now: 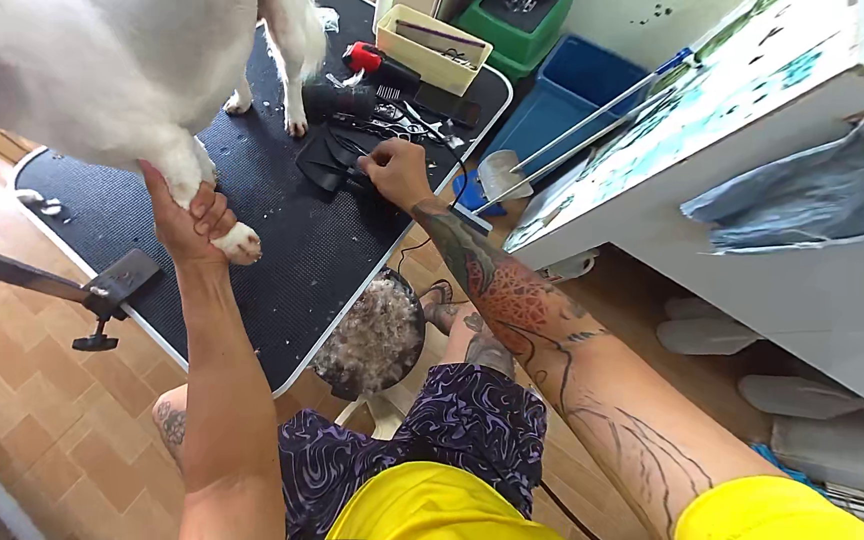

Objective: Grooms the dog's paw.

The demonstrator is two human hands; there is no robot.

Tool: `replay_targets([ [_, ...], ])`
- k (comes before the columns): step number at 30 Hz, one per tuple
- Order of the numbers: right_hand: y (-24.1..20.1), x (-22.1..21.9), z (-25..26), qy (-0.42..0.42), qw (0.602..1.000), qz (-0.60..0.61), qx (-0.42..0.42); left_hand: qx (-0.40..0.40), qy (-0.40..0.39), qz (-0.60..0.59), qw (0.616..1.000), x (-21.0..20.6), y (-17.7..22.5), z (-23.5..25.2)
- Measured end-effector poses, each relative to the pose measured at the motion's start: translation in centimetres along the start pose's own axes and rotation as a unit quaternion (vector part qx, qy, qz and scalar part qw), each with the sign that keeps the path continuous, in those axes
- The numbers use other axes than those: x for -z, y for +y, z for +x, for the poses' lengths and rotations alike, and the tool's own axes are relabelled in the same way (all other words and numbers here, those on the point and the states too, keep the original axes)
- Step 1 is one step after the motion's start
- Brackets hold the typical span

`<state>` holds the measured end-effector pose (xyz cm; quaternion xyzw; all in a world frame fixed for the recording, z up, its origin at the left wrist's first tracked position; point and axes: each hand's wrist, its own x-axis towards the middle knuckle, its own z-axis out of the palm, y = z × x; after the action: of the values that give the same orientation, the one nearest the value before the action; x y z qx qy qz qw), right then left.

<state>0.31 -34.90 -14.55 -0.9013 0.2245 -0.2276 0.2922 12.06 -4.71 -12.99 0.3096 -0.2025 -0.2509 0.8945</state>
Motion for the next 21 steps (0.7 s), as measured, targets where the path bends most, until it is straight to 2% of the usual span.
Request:
replay_targets([
  [5, 1.7, 1.6, 3.9, -0.032, 0.992, -0.116, -0.024, 0.011, 0.011, 0.0, 1.0, -0.5, -0.5, -0.1],
  [10, 0.6, 0.3, 3.0, -0.073, 0.987, -0.124, 0.065, 0.011, 0.017, 0.0, 1.0, -0.9, -0.6, 0.0],
  [12, 0.2, -0.5, 2.0, -0.088, 0.986, -0.122, 0.076, 0.011, 0.015, -0.007, 1.0, -1.0, -0.7, -0.2],
  [14, 0.5, -0.9, 1.9, -0.072, 0.991, -0.101, 0.055, 0.014, 0.014, -0.013, 1.0, -0.9, -0.6, -0.2],
  [18, 1.9, -0.1, 3.3, -0.048, 0.991, -0.11, -0.055, 0.017, 0.015, -0.03, 0.999, -1.0, -0.6, -0.5],
  [19, 2.1, -0.1, 3.7, -0.054, 0.99, -0.115, -0.058, 0.016, 0.016, -0.032, 0.999, -1.1, -0.5, -0.6],
  [21, 2.9, -0.2, 4.6, -0.062, 0.99, -0.126, -0.011, 0.014, 0.015, -0.034, 0.999, -1.3, -0.5, -0.5],
])
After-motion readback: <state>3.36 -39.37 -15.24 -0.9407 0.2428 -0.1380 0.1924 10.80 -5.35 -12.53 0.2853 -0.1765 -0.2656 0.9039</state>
